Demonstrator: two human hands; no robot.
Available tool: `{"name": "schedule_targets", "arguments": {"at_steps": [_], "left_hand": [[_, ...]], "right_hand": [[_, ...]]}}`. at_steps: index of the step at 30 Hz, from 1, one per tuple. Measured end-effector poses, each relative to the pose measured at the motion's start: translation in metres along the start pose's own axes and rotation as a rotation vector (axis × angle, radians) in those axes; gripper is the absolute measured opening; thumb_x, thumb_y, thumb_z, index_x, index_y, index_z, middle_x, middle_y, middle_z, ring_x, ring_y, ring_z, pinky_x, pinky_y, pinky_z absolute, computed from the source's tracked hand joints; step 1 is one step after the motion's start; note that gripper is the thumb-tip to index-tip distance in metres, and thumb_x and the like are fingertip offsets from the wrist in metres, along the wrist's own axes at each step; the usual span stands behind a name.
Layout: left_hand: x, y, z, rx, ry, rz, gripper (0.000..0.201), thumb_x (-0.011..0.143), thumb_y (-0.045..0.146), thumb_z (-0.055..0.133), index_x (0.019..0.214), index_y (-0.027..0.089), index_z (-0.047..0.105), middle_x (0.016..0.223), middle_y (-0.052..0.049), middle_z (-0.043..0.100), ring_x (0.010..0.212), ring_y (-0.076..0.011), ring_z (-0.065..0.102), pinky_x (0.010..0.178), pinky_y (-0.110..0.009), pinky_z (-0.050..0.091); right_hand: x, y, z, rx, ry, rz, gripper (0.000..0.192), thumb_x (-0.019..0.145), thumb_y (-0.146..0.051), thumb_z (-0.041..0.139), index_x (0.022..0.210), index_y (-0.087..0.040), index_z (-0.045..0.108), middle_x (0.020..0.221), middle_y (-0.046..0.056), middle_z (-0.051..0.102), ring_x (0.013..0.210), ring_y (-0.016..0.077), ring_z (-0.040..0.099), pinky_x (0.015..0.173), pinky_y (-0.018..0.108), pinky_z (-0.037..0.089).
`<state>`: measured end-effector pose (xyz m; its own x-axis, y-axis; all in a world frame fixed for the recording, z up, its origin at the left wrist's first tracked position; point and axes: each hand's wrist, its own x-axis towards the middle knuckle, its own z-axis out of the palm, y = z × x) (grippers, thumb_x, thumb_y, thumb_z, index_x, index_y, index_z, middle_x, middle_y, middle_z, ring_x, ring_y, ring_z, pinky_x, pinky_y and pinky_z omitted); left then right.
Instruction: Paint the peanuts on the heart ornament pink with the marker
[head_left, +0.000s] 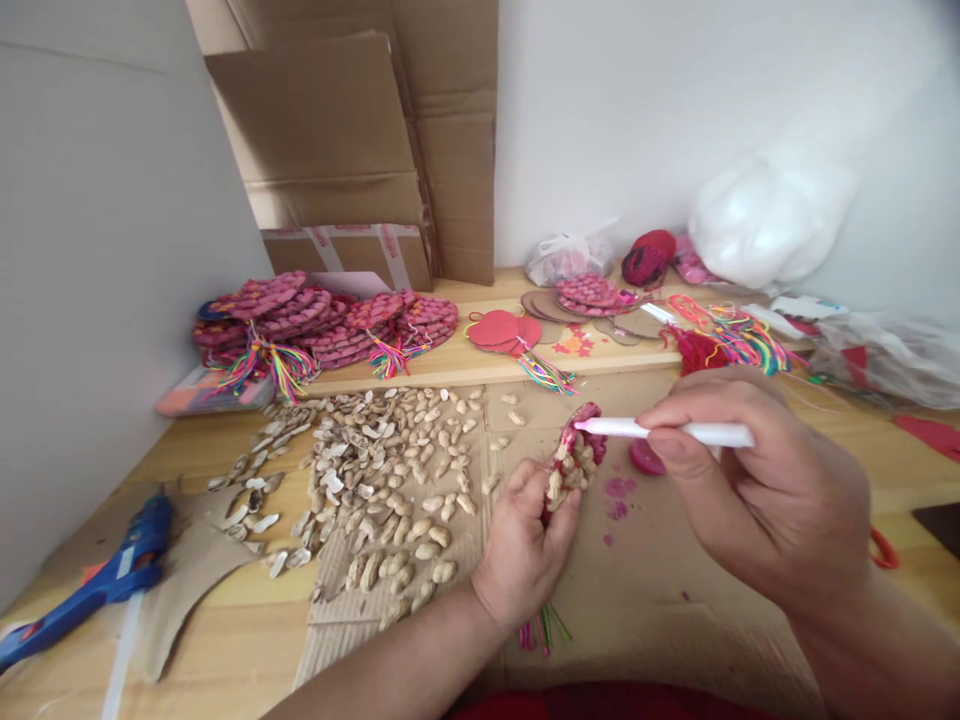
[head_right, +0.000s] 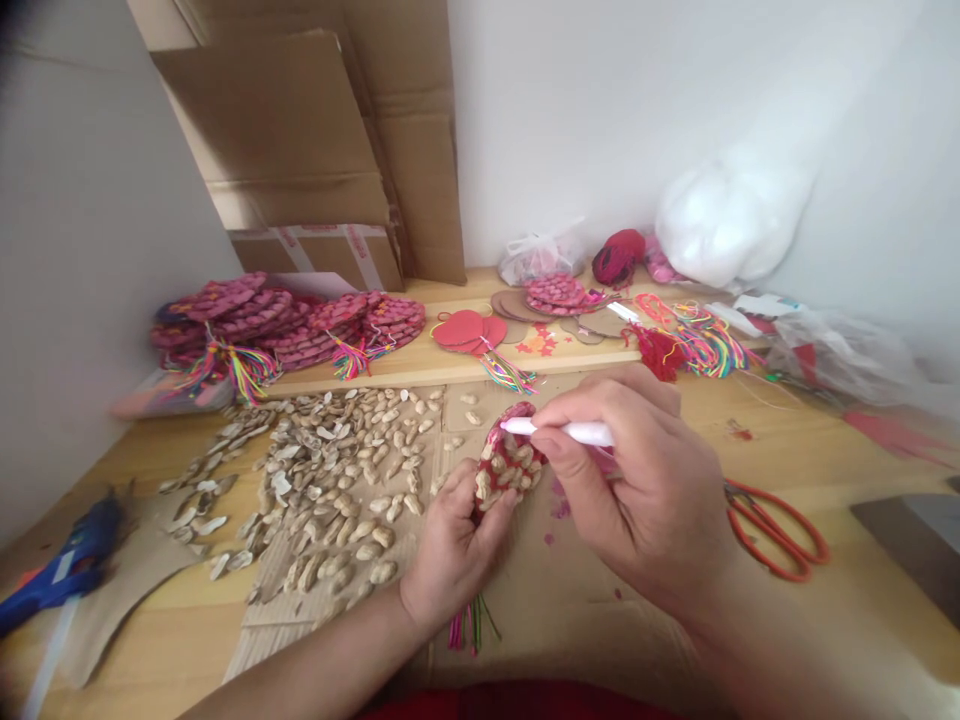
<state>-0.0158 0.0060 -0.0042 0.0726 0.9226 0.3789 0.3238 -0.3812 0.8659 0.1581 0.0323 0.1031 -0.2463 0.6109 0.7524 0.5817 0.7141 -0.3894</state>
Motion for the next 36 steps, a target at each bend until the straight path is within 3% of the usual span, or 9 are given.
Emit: {"name": "schedule_targets", "arguments": {"at_steps": [9,16,21,25,31,36], "left_hand": [[-0.0006,-0.0013,-0.0002,-0.014,-0.025,-0.014,0.013,0.096,0.013,0.060,0.101,0.019,0.070,0.087,-0.004,0.061,0.080,-0.0181,0.058,0.072,-0.028,0.045],[-0.0018,-0.0024,0.0000,0.004,-0.025,-0.008,0.011,0.096,0.014,0.059,0.096,0.018,0.070,0.085,-0.003,0.059,0.079,-0.0178,0.057,0.072,-0.028,0.046],[-0.0014,-0.0039,-0.0007,-0.013,-0.028,-0.003,0.015,0.098,0.016,0.059,0.106,0.020,0.071,0.092,-0.005,0.065,0.087,-0.0191,0.062,0.079,-0.029,0.049],[-0.0019,-0.0035,-0.0012,-0.023,-0.038,-0.014,0.016,0.098,0.018,0.059,0.108,0.021,0.072,0.095,-0.005,0.067,0.088,-0.0196,0.063,0.082,-0.030,0.050],[-0.0020,-0.0033,-0.0001,-0.039,-0.044,-0.030,0.016,0.098,0.019,0.060,0.109,0.020,0.072,0.097,-0.007,0.068,0.090,-0.0206,0.063,0.085,-0.032,0.050],[-0.0018,-0.0030,-0.0002,-0.061,-0.045,-0.042,0.017,0.097,0.020,0.061,0.111,0.020,0.072,0.101,-0.007,0.069,0.091,-0.0211,0.063,0.087,-0.033,0.050]], "right_hand": [[0.0024,0.0019,-0.0002,0.014,0.009,0.055,0.007,0.092,-0.021,0.063,0.096,-0.027,0.065,0.085,-0.003,0.067,0.082,0.0140,0.061,0.077,0.034,0.046],[0.0038,0.0003,-0.0021,0.034,0.018,0.096,0.004,0.093,-0.024,0.062,0.094,-0.028,0.064,0.084,-0.005,0.067,0.078,0.0128,0.061,0.072,0.032,0.046],[0.0041,0.0011,-0.0035,-0.007,0.035,0.126,0.003,0.093,-0.027,0.062,0.094,-0.029,0.064,0.083,-0.004,0.066,0.076,0.0142,0.061,0.072,0.033,0.047],[0.0036,0.0012,-0.0031,0.029,0.054,0.090,0.006,0.092,-0.023,0.064,0.095,-0.028,0.064,0.085,-0.004,0.067,0.075,0.0140,0.061,0.069,0.032,0.046],[0.0008,0.0038,-0.0007,0.062,0.037,0.050,0.013,0.089,-0.018,0.066,0.097,-0.028,0.066,0.086,-0.003,0.067,0.084,0.0159,0.063,0.079,0.034,0.049],[-0.0002,0.0056,0.0017,0.094,-0.059,-0.051,0.018,0.088,-0.017,0.067,0.104,-0.026,0.065,0.087,-0.001,0.066,0.092,0.0178,0.062,0.082,0.035,0.049]]}}
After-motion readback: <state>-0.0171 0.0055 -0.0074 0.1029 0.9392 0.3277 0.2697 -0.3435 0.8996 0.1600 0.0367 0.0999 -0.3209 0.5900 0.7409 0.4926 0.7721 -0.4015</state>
